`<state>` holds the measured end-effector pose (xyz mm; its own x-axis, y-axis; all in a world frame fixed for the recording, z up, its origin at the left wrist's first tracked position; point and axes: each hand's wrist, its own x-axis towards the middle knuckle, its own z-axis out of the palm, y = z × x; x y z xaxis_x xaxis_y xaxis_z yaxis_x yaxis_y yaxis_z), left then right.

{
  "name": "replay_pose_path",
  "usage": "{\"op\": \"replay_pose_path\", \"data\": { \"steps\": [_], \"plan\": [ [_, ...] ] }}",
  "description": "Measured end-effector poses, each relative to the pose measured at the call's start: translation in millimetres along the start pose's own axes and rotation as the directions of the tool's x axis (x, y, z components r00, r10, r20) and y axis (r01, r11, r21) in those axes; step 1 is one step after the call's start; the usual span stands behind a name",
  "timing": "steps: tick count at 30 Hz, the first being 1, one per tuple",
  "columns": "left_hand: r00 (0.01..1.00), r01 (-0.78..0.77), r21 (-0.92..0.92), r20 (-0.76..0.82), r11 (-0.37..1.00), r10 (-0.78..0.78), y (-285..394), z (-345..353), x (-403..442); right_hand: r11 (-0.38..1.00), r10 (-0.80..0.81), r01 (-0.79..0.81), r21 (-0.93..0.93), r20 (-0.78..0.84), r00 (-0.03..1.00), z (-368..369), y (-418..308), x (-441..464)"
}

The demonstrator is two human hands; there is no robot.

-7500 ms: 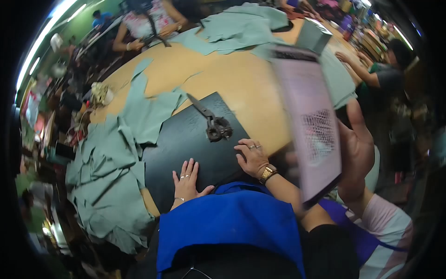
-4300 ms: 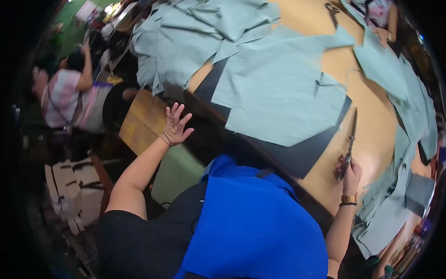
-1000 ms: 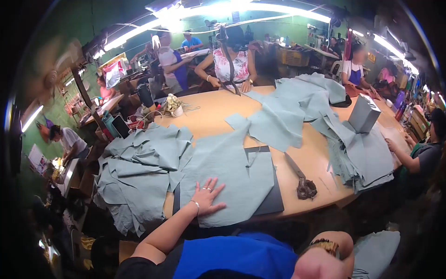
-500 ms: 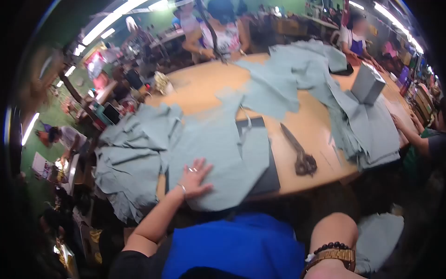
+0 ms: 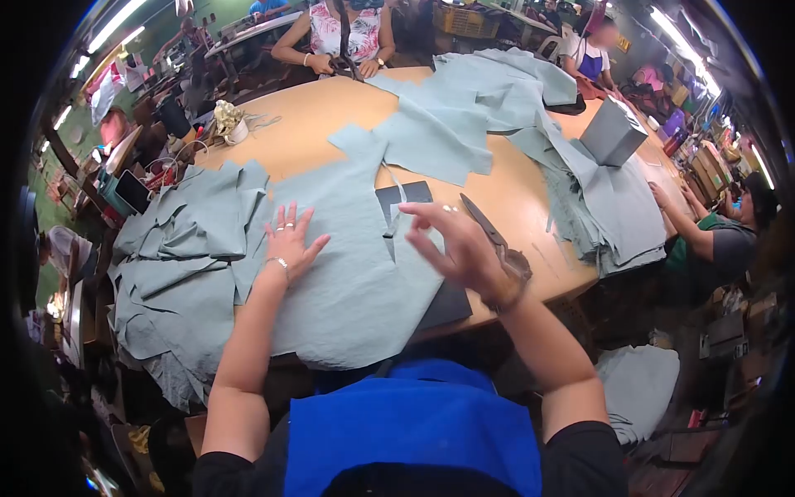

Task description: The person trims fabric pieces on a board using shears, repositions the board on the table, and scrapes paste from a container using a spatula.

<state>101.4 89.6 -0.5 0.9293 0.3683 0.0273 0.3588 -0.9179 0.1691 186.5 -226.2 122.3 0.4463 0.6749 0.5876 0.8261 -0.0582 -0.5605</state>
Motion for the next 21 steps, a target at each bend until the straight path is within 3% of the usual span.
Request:
{"op": "replay_pose_path", "data": {
  "steps": [1,3,5,7,10,12,14,17,21],
  "plan": [
    [1.000,-0.004,0.002,0.001,1.000,0.004,6,4,7,0.993,0.087,-0.079,-0.092,0.089,0.992,16,42,4],
    [1.000,-0.019,0.012,0.022,1.000,0.018,21,9,15,0.948,0.042,-0.004,-0.318,0.113,0.993,48,114,-10],
    [0.998,-0.039,0.031,0.059,0.999,0.037,32,13,22,0.918,0.066,-0.017,-0.396,0.110,0.992,69,151,-21],
    [0.998,0.004,0.023,0.063,1.000,-0.005,31,16,29,0.913,0.320,-0.271,-0.304,0.126,0.939,66,144,-25],
    [0.995,0.091,0.012,0.049,0.996,-0.092,12,21,39,0.793,0.464,-0.331,-0.512,0.154,0.872,30,112,-40],
    [0.992,0.126,0.018,0.032,0.992,-0.126,0,20,45,0.680,0.671,-0.473,-0.561,0.213,0.710,-6,95,-61],
    [0.992,0.124,0.039,0.024,0.991,-0.125,-7,17,46,0.651,0.749,-0.637,-0.413,0.214,0.627,-34,91,-83],
    [0.999,-0.009,0.083,-0.040,0.997,0.012,5,13,31,0.597,0.771,-0.688,-0.412,0.060,0.633,-51,80,-107],
    [0.969,-0.241,-0.015,0.060,0.970,0.242,54,10,-26,0.641,0.642,-0.523,-0.563,0.018,0.767,-45,89,-146]
  ]
}}
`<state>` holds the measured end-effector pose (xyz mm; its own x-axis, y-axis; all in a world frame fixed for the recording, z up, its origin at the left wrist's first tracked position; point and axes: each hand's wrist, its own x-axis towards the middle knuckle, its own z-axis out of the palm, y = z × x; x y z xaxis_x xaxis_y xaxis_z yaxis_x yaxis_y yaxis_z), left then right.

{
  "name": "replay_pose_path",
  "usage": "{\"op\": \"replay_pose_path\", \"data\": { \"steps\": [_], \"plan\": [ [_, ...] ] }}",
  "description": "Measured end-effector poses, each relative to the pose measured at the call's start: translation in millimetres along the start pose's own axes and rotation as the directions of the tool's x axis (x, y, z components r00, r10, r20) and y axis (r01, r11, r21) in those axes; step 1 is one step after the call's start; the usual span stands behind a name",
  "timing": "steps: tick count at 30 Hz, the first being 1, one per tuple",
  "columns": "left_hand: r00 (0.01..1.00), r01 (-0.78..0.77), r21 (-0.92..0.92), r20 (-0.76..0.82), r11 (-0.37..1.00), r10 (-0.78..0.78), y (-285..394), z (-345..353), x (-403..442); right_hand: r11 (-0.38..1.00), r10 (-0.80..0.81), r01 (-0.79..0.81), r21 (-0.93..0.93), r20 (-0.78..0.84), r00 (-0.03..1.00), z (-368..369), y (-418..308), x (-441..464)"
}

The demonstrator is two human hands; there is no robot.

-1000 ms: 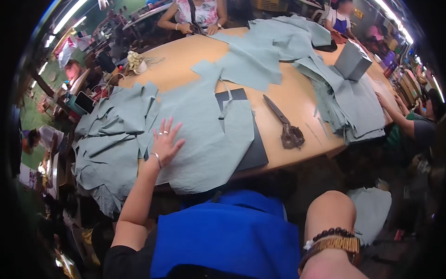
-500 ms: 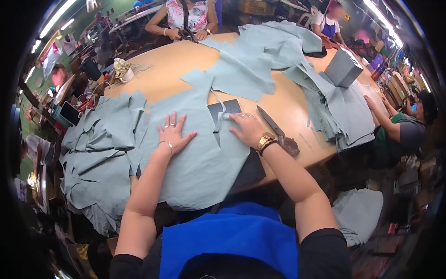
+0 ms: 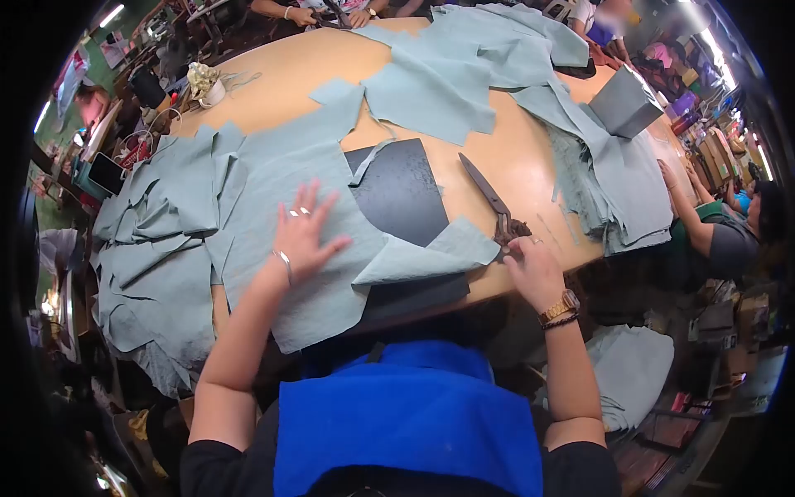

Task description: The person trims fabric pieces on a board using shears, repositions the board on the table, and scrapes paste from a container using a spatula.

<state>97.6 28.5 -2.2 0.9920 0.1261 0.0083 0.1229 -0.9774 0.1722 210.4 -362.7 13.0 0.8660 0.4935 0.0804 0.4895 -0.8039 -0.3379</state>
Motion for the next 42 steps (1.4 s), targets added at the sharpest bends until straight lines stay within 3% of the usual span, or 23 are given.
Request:
{"op": "replay_pose_path", "data": {
  "steps": [3,6,8,9,10,12,15,18,27,31,35,42],
  "plan": [
    [0.984,-0.129,-0.026,0.119,0.991,0.131,34,17,-41,0.977,0.139,-0.139,0.164,0.012,0.990,-2,-6,-1],
    [0.975,-0.183,-0.076,0.112,0.980,0.191,51,17,-66,0.942,0.139,-0.083,0.326,-0.153,0.978,-31,-20,6],
    [0.973,-0.193,-0.077,0.110,0.978,0.201,57,16,-75,0.968,-0.056,0.158,0.196,-0.444,0.894,-69,-23,9],
    [0.974,-0.193,-0.078,0.109,0.978,0.201,58,14,-78,0.927,-0.115,0.325,0.187,-0.684,0.721,-91,-25,7],
    [0.973,-0.189,-0.074,0.122,0.979,0.197,58,13,-79,0.999,-0.026,0.044,-0.002,-0.835,0.550,-126,-25,-6],
    [0.972,-0.193,-0.086,0.122,0.977,0.202,58,15,-78,0.971,-0.024,-0.220,-0.093,-0.954,0.299,-182,-2,-28],
    [0.973,-0.183,-0.070,0.131,0.981,0.191,59,14,-79,0.880,0.120,-0.448,-0.155,-0.842,0.526,-220,57,-54],
    [0.975,-0.181,-0.057,0.120,0.982,0.187,59,13,-79,0.849,0.326,-0.506,-0.151,-0.604,0.727,-217,90,-61],
    [0.972,-0.186,-0.057,0.134,0.981,0.192,60,16,-76,0.905,0.273,-0.387,-0.177,-0.456,0.847,-213,91,-70],
    [0.971,-0.183,-0.068,0.142,0.981,0.191,57,19,-76,0.949,0.158,-0.259,-0.181,-0.436,0.886,-215,66,-78],
    [0.971,-0.171,-0.083,0.152,0.982,0.182,56,18,-79,0.985,-0.092,0.026,-0.168,-0.396,0.914,-225,11,-81],
    [0.981,-0.120,-0.099,0.142,0.988,0.133,51,15,-67,0.821,-0.547,0.570,0.019,-0.259,0.796,-228,-108,-60]
  ]
}}
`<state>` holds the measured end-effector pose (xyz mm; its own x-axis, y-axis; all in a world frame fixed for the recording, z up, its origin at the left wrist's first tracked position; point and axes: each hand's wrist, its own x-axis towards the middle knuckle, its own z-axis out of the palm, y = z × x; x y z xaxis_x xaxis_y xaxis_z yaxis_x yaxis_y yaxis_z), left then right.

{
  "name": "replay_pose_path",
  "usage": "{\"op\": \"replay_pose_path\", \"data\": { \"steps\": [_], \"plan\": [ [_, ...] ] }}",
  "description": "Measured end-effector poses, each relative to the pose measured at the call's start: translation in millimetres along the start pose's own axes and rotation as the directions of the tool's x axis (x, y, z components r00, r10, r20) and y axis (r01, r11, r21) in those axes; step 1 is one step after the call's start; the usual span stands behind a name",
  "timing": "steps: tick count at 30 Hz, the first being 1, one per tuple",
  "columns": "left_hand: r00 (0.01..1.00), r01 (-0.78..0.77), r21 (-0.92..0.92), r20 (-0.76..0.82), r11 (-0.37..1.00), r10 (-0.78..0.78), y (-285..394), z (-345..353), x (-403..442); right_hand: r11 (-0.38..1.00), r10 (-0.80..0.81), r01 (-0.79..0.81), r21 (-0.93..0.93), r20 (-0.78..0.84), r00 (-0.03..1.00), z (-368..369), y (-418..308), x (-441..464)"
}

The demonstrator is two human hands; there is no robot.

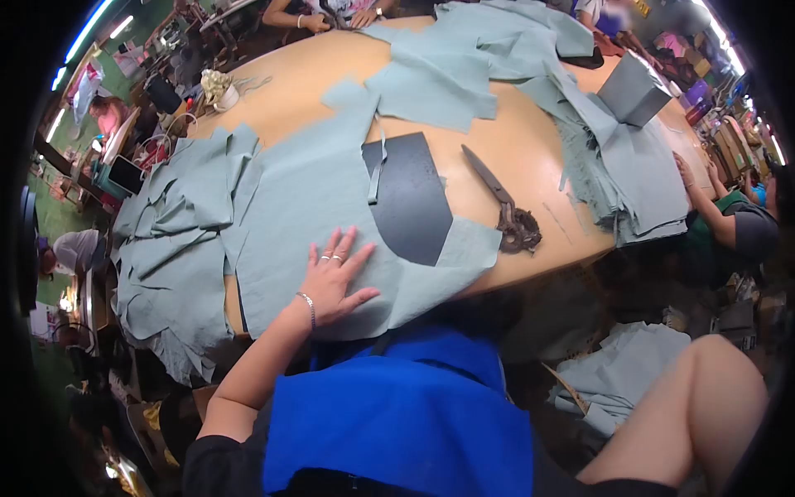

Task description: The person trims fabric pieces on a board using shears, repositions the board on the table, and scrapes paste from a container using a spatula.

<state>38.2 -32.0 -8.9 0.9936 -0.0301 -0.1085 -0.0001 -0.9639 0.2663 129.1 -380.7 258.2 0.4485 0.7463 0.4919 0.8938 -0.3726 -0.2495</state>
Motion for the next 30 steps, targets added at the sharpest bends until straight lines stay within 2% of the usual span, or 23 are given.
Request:
{"op": "replay_pose_path", "data": {
  "steps": [4,7,10,15,16,18,21,22,25,26,27,29,30],
  "plan": [
    [0.972,0.188,-0.042,-0.138,0.981,-0.192,-31,-15,26,0.955,-0.099,0.088,0.283,0.026,0.995,49,-8,36],
    [0.961,0.265,0.057,-0.093,0.962,-0.260,-33,-12,29,0.901,-0.074,0.045,0.431,0.050,0.996,110,8,54],
    [0.969,0.242,0.051,-0.068,0.969,-0.239,-13,-11,19,0.878,0.015,-0.062,0.475,0.103,0.995,193,45,68],
    [0.959,0.280,0.056,-0.048,0.958,-0.278,8,-5,6,0.942,0.135,-0.160,0.295,0.103,0.985,324,112,81],
    [0.957,0.287,0.059,-0.047,0.956,-0.285,11,-3,4,0.941,0.235,-0.254,0.223,0.110,0.966,332,114,93],
    [0.960,0.281,0.070,-0.035,0.957,-0.279,16,-1,0,0.895,0.429,-0.438,0.085,0.106,0.897,349,114,122],
    [0.973,0.229,0.087,-0.006,0.969,-0.230,21,-1,-8,0.796,0.600,-0.574,-0.194,0.126,0.790,378,128,155],
    [0.978,0.207,0.079,-0.003,0.975,-0.208,21,-1,-11,0.784,0.597,-0.577,-0.227,0.023,0.802,389,129,160],
    [0.982,0.190,0.068,-0.011,0.979,-0.190,15,2,-13,0.704,0.632,-0.661,0.261,0.196,0.750,391,141,179],
    [0.982,0.189,0.072,-0.013,0.979,-0.189,13,2,-12,0.629,0.629,-0.557,0.543,0.067,0.775,393,142,183],
    [0.982,0.190,0.072,-0.017,0.979,-0.189,11,2,-8,0.610,0.655,-0.483,0.628,-0.057,0.753,389,139,188],
    [0.982,0.189,0.063,-0.038,0.980,-0.187,5,3,0,0.582,0.703,-0.302,0.755,-0.280,0.654,366,124,198],
    [0.981,0.187,0.057,-0.056,0.981,-0.184,1,3,8,0.689,0.655,-0.341,0.640,-0.347,0.671,357,124,200]
  ]
}}
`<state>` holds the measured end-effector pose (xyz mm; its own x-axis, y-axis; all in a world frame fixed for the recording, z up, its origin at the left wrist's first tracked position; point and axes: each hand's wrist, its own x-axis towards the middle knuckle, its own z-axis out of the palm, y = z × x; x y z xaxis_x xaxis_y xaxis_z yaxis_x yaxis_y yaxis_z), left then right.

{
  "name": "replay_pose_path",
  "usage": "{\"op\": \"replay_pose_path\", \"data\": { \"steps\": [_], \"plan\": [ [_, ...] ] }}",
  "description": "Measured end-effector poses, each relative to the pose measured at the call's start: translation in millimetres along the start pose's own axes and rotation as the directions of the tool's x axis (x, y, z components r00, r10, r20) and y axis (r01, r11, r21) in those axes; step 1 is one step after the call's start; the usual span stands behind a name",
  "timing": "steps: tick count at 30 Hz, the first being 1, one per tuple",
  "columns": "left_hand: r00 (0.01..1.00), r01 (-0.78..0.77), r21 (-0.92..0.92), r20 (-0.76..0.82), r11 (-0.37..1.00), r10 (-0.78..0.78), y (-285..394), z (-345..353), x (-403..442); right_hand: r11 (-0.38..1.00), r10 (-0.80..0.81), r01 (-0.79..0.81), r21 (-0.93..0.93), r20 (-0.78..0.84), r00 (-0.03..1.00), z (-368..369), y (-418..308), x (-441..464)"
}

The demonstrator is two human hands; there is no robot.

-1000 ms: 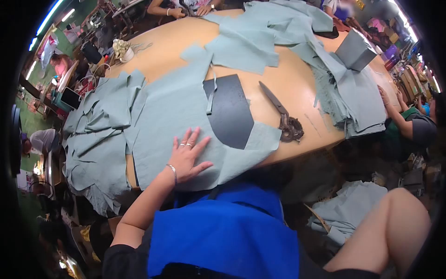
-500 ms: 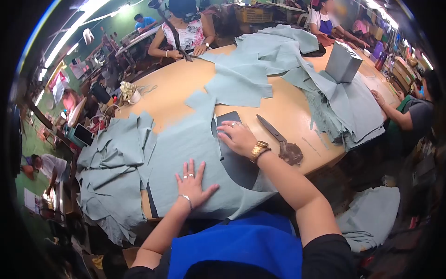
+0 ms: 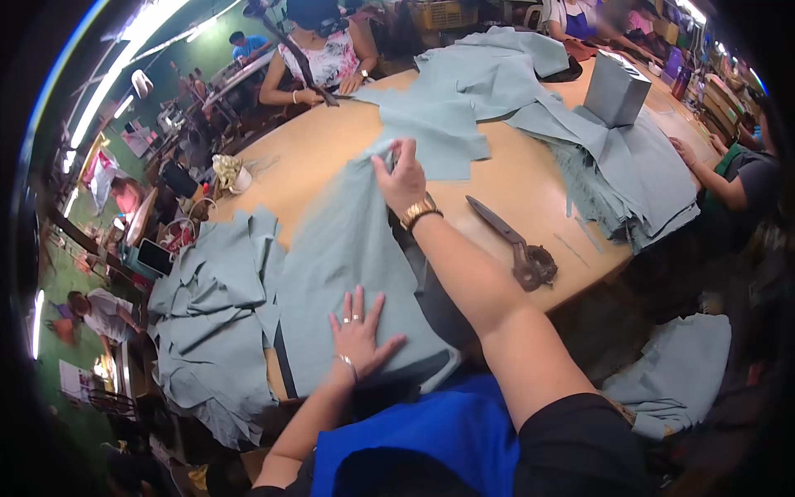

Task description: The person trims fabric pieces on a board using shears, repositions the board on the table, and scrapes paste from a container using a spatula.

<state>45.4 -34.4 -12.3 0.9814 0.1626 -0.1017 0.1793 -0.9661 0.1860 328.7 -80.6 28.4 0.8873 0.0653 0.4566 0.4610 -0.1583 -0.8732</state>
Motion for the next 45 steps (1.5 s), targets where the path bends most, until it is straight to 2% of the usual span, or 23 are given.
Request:
{"op": "replay_pose_path", "data": {
  "steps": [2,5,7,9,10,12,14,16,18,20,22,23,25,29,32,33,36,39,40,41,42,43,45],
  "plan": [
    [1.000,0.010,-0.005,-0.015,1.000,-0.010,0,-9,13,0.948,-0.177,0.168,-0.270,-0.010,0.984,-12,-11,11],
    [0.997,0.069,-0.017,-0.036,0.997,-0.069,-14,-9,26,0.697,-0.437,0.364,-0.617,0.037,0.899,-38,-23,21],
    [0.995,0.090,-0.022,-0.043,0.996,-0.091,-23,-10,27,0.704,-0.651,0.639,-0.310,0.076,0.755,-73,-70,18],
    [0.993,0.108,-0.032,-0.043,0.994,-0.109,-26,-12,22,0.786,-0.604,0.581,0.212,0.065,0.794,-113,-125,-17],
    [0.994,0.099,-0.041,-0.040,0.994,-0.101,-27,-12,20,0.704,-0.708,0.697,0.135,0.063,0.703,-143,-146,-40],
    [0.996,0.085,-0.047,-0.033,0.995,-0.087,-28,-14,19,0.494,-0.850,0.857,0.146,-0.125,0.511,-178,-171,-85],
    [0.996,0.089,-0.049,-0.028,0.995,-0.090,-28,-14,19,0.275,-0.832,0.907,0.319,-0.393,0.391,-201,-204,-119],
    [0.995,0.089,-0.045,-0.043,0.995,-0.091,-26,-13,20,0.168,-0.896,0.882,0.441,-0.305,0.323,-227,-242,-129],
    [0.994,0.078,-0.036,-0.071,0.996,-0.080,-27,-8,21,0.206,-0.952,0.837,0.508,-0.096,0.292,-241,-260,-137],
    [0.992,0.084,-0.031,-0.092,0.996,-0.086,-27,-4,21,0.070,-0.928,0.768,0.637,-0.241,0.285,-229,-264,-138],
    [0.990,0.092,-0.026,-0.103,0.995,-0.094,-27,-2,20,-0.246,-0.837,0.596,0.765,-0.477,0.267,-182,-277,-126],
    [0.989,0.099,-0.023,-0.104,0.995,-0.101,-28,-1,21,-0.255,-0.840,0.578,0.775,-0.474,0.264,-183,-278,-126],
    [0.990,0.108,-0.023,-0.092,0.994,-0.110,-26,-2,22,-0.262,-0.851,0.554,0.790,-0.460,0.254,-189,-280,-126],
    [0.990,0.108,-0.034,-0.087,0.994,-0.110,-25,-4,22,0.118,-0.931,0.846,0.520,-0.238,0.277,-220,-289,-135],
    [0.990,0.107,-0.038,-0.088,0.994,-0.110,-25,-6,23,0.225,-0.965,0.893,0.391,-0.034,0.258,-269,-277,-136],
    [0.990,0.109,-0.039,-0.084,0.993,-0.112,-25,-7,22,0.227,-0.964,0.900,0.372,-0.046,0.262,-271,-275,-136],
    [0.992,0.109,-0.047,-0.065,0.993,-0.112,-25,-7,23,0.223,-0.903,0.941,0.253,-0.310,0.297,-273,-242,-141],
    [0.993,0.114,-0.039,-0.022,0.993,-0.115,-25,-12,24,0.477,-0.794,0.862,-0.173,-0.504,0.339,-234,-164,-139],
    [0.993,0.116,-0.036,-0.029,0.993,-0.117,-25,-13,25,0.546,-0.820,0.835,-0.070,-0.251,0.515,-235,-139,-128],
    [0.992,0.121,-0.031,-0.033,0.992,-0.122,-24,-14,25,0.731,-0.680,0.681,-0.037,0.042,0.732,-238,-124,-117],
    [0.991,0.127,-0.022,-0.034,0.992,-0.128,-24,-14,23,0.852,-0.436,0.502,-0.149,0.329,0.838,-240,-110,-107],
    [0.993,0.104,-0.023,-0.048,0.994,-0.105,-23,-15,22,0.869,-0.206,0.376,-0.320,0.457,0.865,-239,-89,-100],
    [0.995,0.065,-0.017,-0.073,0.998,-0.066,-22,-16,18,0.765,0.016,0.282,-0.579,0.455,0.890,-255,-21,-108]
  ]
}}
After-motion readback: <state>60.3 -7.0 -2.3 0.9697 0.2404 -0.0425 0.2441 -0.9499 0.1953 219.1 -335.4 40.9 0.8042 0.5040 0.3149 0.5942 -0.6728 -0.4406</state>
